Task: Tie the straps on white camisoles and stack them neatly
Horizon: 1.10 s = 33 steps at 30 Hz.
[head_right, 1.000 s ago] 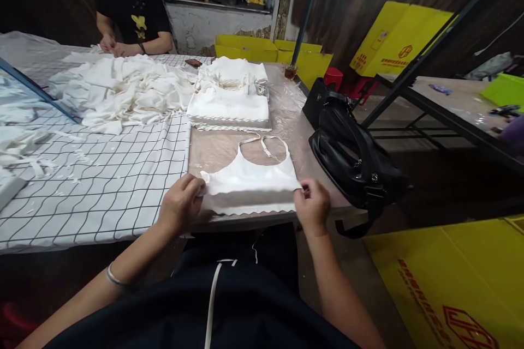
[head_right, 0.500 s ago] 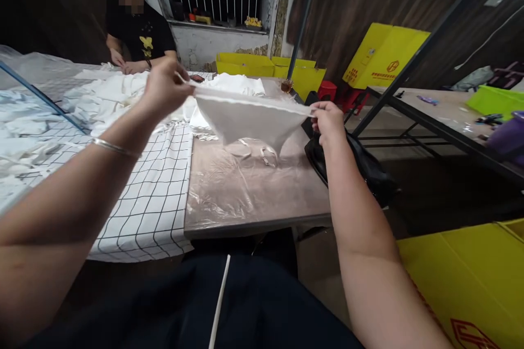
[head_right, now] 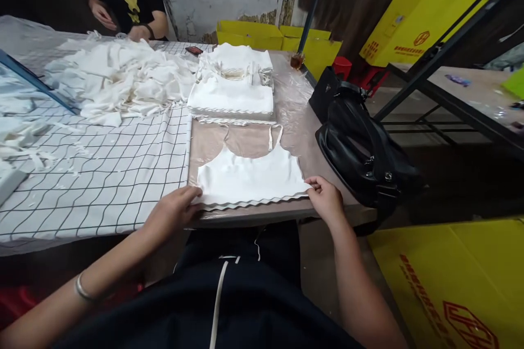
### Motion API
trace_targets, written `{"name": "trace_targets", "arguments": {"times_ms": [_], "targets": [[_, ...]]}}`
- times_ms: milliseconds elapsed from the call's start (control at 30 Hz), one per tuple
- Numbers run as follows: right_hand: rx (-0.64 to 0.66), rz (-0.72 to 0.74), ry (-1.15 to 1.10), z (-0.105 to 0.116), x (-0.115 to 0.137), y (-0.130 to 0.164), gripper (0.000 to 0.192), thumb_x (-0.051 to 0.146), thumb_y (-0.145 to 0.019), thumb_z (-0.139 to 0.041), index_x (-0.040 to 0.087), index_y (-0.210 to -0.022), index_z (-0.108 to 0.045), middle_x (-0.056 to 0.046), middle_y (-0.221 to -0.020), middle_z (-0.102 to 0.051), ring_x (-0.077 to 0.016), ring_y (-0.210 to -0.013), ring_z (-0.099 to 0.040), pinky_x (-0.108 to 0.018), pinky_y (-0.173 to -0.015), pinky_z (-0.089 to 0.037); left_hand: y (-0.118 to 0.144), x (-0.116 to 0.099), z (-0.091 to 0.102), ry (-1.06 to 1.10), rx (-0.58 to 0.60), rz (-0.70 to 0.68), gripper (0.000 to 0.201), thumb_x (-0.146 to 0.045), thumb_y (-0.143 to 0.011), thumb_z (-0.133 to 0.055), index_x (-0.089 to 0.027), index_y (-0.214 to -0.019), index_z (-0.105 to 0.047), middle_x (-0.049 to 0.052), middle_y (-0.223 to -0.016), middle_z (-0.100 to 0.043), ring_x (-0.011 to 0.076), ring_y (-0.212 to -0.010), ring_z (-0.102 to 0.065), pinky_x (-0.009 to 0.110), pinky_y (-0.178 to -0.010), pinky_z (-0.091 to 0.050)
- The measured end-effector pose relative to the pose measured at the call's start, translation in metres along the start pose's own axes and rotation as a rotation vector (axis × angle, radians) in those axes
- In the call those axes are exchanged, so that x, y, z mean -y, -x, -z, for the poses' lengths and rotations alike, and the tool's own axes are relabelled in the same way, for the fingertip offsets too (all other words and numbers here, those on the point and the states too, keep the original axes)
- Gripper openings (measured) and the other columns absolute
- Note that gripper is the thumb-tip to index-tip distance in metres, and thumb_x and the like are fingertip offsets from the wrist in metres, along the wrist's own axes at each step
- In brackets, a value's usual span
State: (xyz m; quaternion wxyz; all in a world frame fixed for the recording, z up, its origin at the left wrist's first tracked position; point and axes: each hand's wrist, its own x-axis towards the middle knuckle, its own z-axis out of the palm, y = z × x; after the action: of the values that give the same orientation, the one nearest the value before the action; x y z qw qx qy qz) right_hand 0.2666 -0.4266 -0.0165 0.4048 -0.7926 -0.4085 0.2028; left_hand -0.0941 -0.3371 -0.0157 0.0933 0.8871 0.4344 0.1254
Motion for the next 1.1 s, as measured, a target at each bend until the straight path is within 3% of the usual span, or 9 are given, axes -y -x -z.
{"name": "trace_targets", "arguments": {"times_ms": [167, 333, 467, 600, 667, 767, 900, 1000, 1100], "targets": [[0.001, 0.177, 0.142, 0.004, -0.014, 0.009, 0.03, 0.024, -0.061, -0.051, 0.021, -0.083, -0.07, -0.004, -0.081, -0.067, -0.0189, -0.07, -0.058, -0.033, -0.07, -0.049, 0.018, 0.001, -0.01, -0.03, 0.022, -0.05, 0.014, -0.013, -0.085, -0.048, -0.02, -0.084, -0.06, 0.005, -0.083, -0.062, 0.0193, -0.075, -0.06, 0.028, -0.065, -0.047], [0.239, 0.267, 0.209, 0.031, -0.013, 0.006, 0.023, 0.036, -0.069, -0.06, 0.023, -0.084, -0.072, -0.007, -0.091, -0.067, -0.0256, -0.091, -0.064, -0.04, -0.088, -0.05, 0.022, 0.002, 0.0, -0.012, -0.044, -0.176, 0.026, -0.03, -0.097, -0.045, -0.019, -0.088, -0.067, 0.007, -0.083, -0.062, 0.0189, -0.075, -0.059, 0.03, -0.068, -0.048], [0.271, 0.342, 0.287, 0.034, 0.003, 0.012, 0.035, 0.047, -0.079, -0.059, 0.024, -0.103, -0.071, -0.011, -0.112, -0.067, -0.029, -0.11, -0.061, -0.044, -0.101, -0.045, 0.022, 0.0, -0.002, -0.125, -0.174, -0.316, 0.047, -0.052, -0.097, -0.041, -0.019, -0.121, -0.064, 0.016, -0.125, -0.062, 0.031, -0.117, -0.055, 0.046, -0.098, -0.041], [0.431, 0.454, 0.35, 0.014, 0.014, 0.02, 0.046, 0.048, -0.084, -0.053, 0.025, -0.122, -0.065, -0.01, -0.138, -0.057, -0.0315, -0.132, -0.047, -0.052, -0.112, -0.031, 0.025, 0.002, -0.013, -0.19, -0.042, -0.436, 0.069, -0.066, -0.092, -0.037, -0.024, -0.146, -0.042, 0.01, -0.151, -0.043, 0.0312, -0.141, -0.034, 0.048, -0.117, -0.017], [0.467, 0.414, 0.337, 0.006, 0.017, 0.014, 0.041, 0.048, -0.085, -0.052, 0.024, -0.114, -0.07, -0.01, -0.131, -0.063, -0.0317, -0.125, -0.055, -0.05, -0.106, -0.04, 0.029, 0.003, -0.018, -0.186, 0.029, -0.431, 0.073, -0.07, -0.09, -0.035, -0.026, -0.148, -0.039, 0.008, -0.153, -0.041, 0.0306, -0.142, -0.032, 0.048, -0.117, -0.016], [0.302, 0.326, 0.283, -0.007, 0.035, -0.011, 0.032, 0.045, -0.087, -0.051, 0.022, -0.092, -0.073, -0.008, -0.1, -0.074, -0.0275, -0.095, -0.068, -0.04, -0.083, -0.052, 0.026, 0.001, -0.015, -0.116, 0.041, -0.409, 0.068, -0.068, -0.091, -0.035, -0.026, -0.144, -0.046, 0.009, -0.149, -0.046, 0.0311, -0.139, -0.037, 0.051, -0.116, -0.019], [0.198, 0.487, 0.214, -0.06, 0.086, -0.039, 0.024, 0.036, -0.087, -0.055, 0.019, -0.082, -0.071, -0.007, -0.083, -0.073, -0.0229, -0.08, -0.066, -0.035, -0.075, -0.051, -0.028, 0.002, 0.006, 0.111, -0.126, -0.219, 0.044, -0.045, -0.1, -0.035, -0.017, -0.111, -0.067, 0.013, -0.113, -0.069, 0.0234, -0.107, -0.062, 0.039, -0.096, -0.044], [0.373, 0.765, 0.27, -0.112, 0.111, -0.026, 0.031, 0.039, -0.091, -0.053, 0.018, -0.106, -0.071, -0.011, -0.111, -0.071, -0.0261, -0.107, -0.062, -0.042, -0.096, -0.047, -0.098, 0.009, 0.019, 0.195, -0.203, 0.154, 0.039, -0.041, -0.097, -0.04, -0.015, -0.087, -0.067, 0.012, -0.089, -0.069, 0.023, -0.088, -0.064, 0.034, -0.08, -0.048], [0.623, 0.899, 0.459, -0.146, 0.109, 0.002, 0.059, 0.051, -0.092, -0.052, 0.016, -0.139, -0.052, -0.014, -0.147, -0.047, -0.0293, -0.139, -0.039, -0.049, -0.115, -0.028, -0.159, 0.012, 0.015, 0.247, -0.079, 0.395, 0.035, -0.048, -0.085, -0.061, -0.014, -0.082, -0.065, 0.017, -0.1, -0.068, 0.0327, -0.103, -0.061, 0.042, -0.091, -0.045]]}}
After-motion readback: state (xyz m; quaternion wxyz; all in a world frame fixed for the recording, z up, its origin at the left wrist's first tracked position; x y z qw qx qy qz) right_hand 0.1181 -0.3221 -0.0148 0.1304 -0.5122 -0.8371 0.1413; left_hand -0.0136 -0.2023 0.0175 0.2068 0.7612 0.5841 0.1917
